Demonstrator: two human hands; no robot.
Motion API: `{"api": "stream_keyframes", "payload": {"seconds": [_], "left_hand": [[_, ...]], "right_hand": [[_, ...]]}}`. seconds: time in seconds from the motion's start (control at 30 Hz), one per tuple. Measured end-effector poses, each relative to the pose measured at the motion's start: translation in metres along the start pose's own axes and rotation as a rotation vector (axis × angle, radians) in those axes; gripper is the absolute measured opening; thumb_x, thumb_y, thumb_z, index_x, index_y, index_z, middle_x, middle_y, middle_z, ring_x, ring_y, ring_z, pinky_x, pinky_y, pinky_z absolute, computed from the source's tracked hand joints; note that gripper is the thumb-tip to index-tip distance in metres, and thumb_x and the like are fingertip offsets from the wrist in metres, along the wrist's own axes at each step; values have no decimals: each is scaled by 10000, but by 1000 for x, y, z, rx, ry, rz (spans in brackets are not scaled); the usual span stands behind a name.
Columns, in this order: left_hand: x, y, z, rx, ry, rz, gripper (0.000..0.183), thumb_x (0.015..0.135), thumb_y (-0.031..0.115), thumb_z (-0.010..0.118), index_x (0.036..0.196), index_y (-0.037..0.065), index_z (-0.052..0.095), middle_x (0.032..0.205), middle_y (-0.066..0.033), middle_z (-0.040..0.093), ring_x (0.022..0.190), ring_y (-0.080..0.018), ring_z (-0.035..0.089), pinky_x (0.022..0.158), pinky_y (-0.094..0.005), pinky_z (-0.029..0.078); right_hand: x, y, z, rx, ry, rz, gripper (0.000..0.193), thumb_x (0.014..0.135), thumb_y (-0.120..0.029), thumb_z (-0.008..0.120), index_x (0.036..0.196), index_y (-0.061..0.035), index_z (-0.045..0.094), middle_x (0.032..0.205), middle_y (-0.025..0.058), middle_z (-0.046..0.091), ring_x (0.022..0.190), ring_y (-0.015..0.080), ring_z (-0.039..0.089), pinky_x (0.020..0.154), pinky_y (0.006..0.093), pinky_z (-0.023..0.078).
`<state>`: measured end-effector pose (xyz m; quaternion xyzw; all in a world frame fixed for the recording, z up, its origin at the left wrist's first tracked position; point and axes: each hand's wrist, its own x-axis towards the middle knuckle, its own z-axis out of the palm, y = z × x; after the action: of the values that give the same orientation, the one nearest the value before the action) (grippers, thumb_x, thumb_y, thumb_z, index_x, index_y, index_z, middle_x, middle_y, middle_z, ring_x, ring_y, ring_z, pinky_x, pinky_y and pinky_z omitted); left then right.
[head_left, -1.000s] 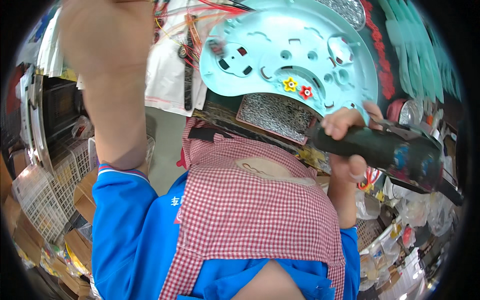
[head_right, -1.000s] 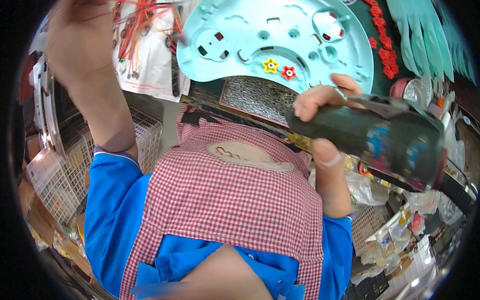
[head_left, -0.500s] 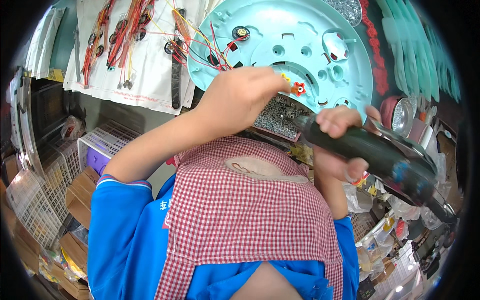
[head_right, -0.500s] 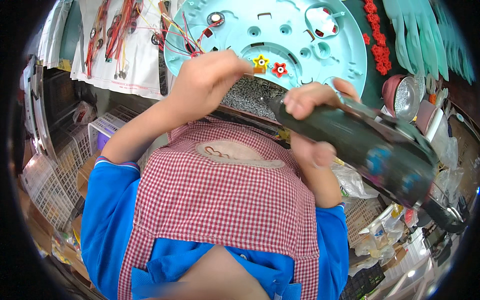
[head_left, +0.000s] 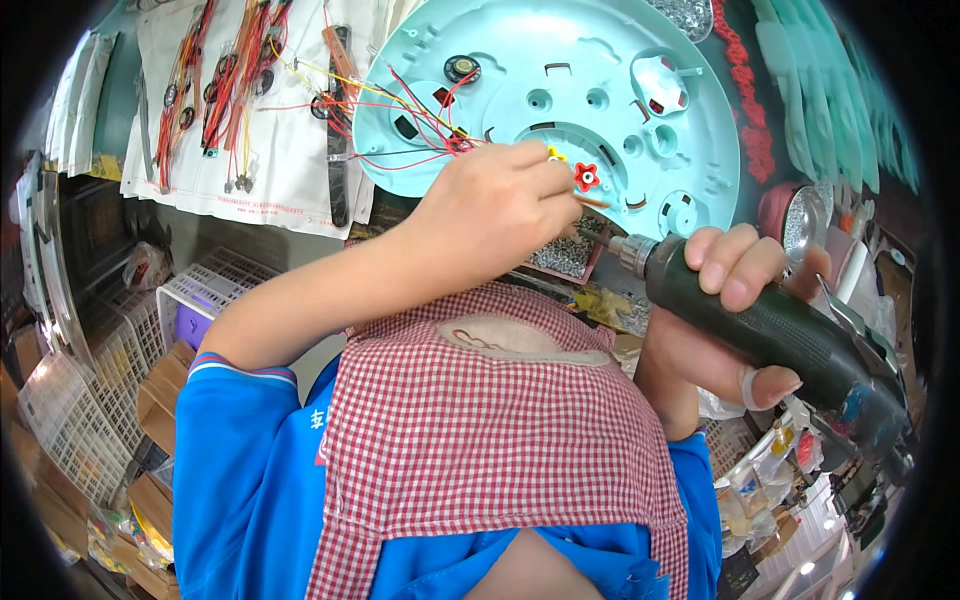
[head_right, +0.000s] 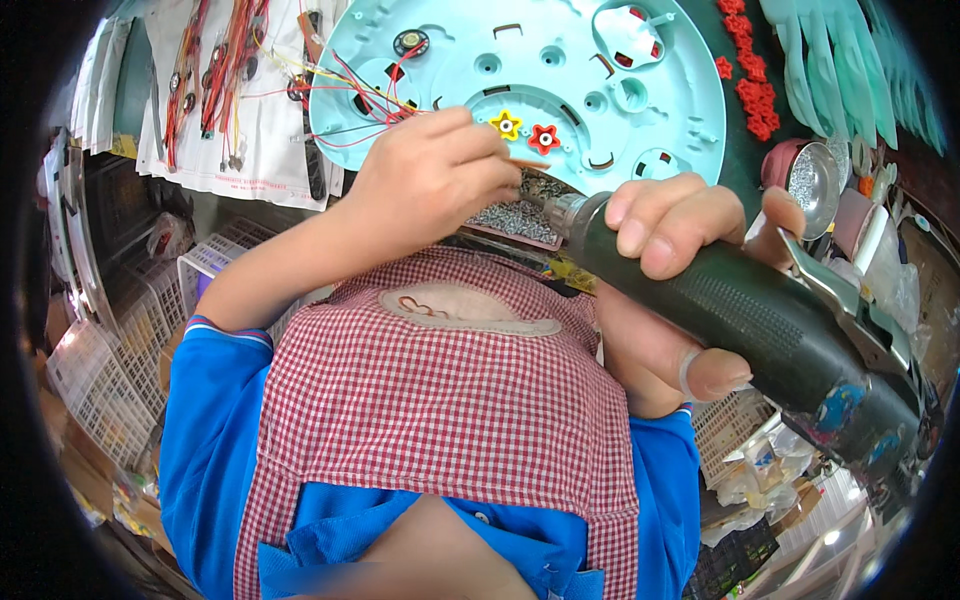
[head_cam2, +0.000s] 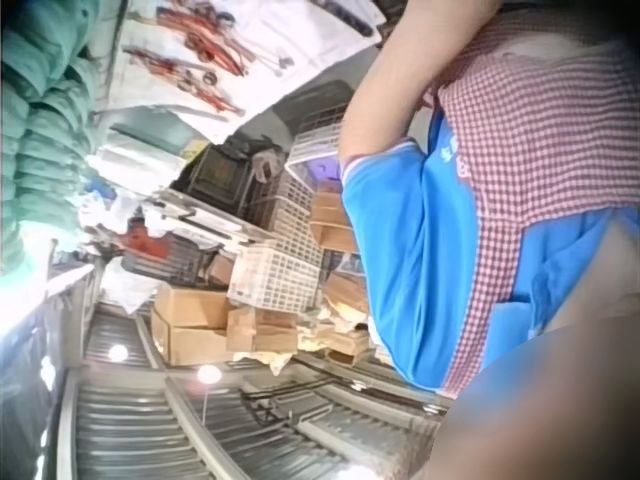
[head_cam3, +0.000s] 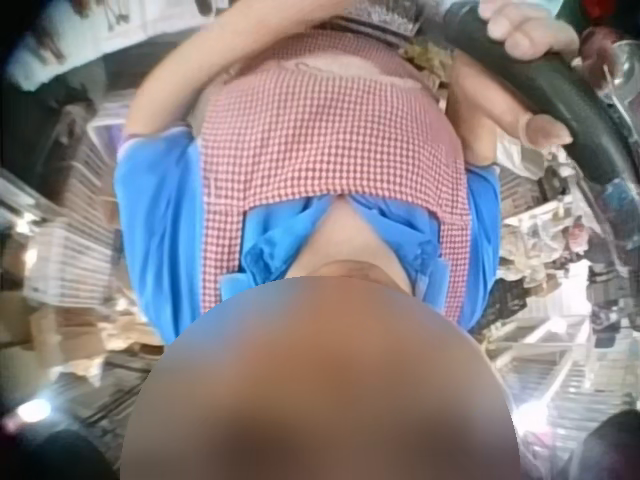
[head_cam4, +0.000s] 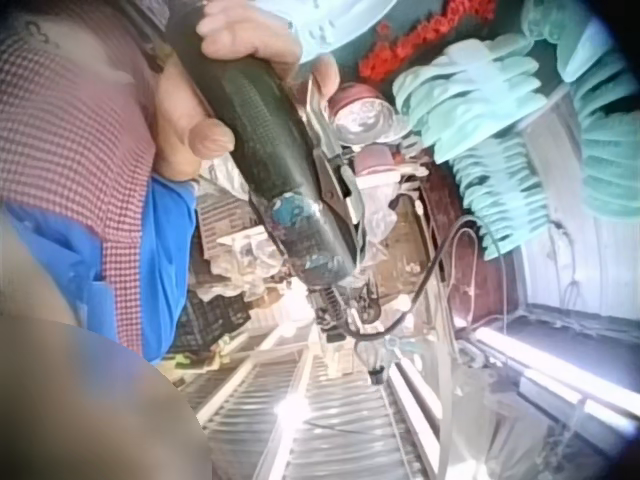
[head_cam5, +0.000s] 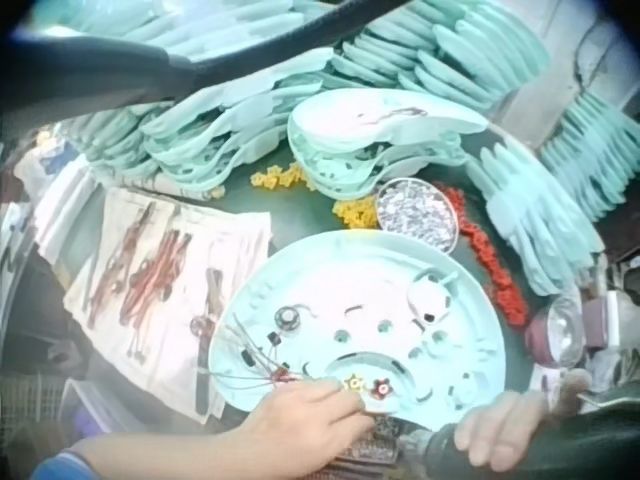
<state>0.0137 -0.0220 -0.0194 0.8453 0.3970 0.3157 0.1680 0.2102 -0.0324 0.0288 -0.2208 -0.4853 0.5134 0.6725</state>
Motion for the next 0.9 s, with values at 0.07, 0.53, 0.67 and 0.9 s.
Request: {"api": "stream_keyframes", "payload": {"seconds": [0.07, 0.53, 0.67, 0.9], "left_hand": [[19, -11, 0, 15, -12, 1, 109, 693, 151, 740, 779, 100, 696, 771, 18, 597, 741, -183, 576, 638, -334, 503], [44, -41, 20, -13, -120, -30, 105, 731, 114, 733, 815, 53, 715, 803, -31, 602, 786, -222, 591, 698, -349, 512], [42, -31, 12, -37, -111, 2, 91, 715, 116, 744, 778, 72, 695, 788, -22, 584, 755, -208, 586, 674, -325, 511], [41, -19, 8, 57, -87, 77, 199, 692, 150, 763, 849, 76, 667, 804, -12, 571, 754, -182, 588, 642, -304, 507]], "right_hand": [[8, 1, -2, -51, -18, -60, 952, 793, -702, 614, 1453, -87, 310, 836, 62, 555, 768, 202, 539, 728, 371, 460], [45, 23, -17, -97, -55, -103, 1055, 756, -724, 647, 1417, 5, 268, 796, 96, 568, 735, 233, 580, 713, 399, 502], [44, 19, -14, -22, -85, -64, 992, 771, -700, 637, 1430, -39, 301, 827, 77, 550, 772, 217, 547, 749, 394, 465], [48, 13, -13, -12, -183, 2, 874, 822, -647, 598, 1434, -67, 368, 854, 57, 516, 800, 197, 496, 774, 381, 420]]}}
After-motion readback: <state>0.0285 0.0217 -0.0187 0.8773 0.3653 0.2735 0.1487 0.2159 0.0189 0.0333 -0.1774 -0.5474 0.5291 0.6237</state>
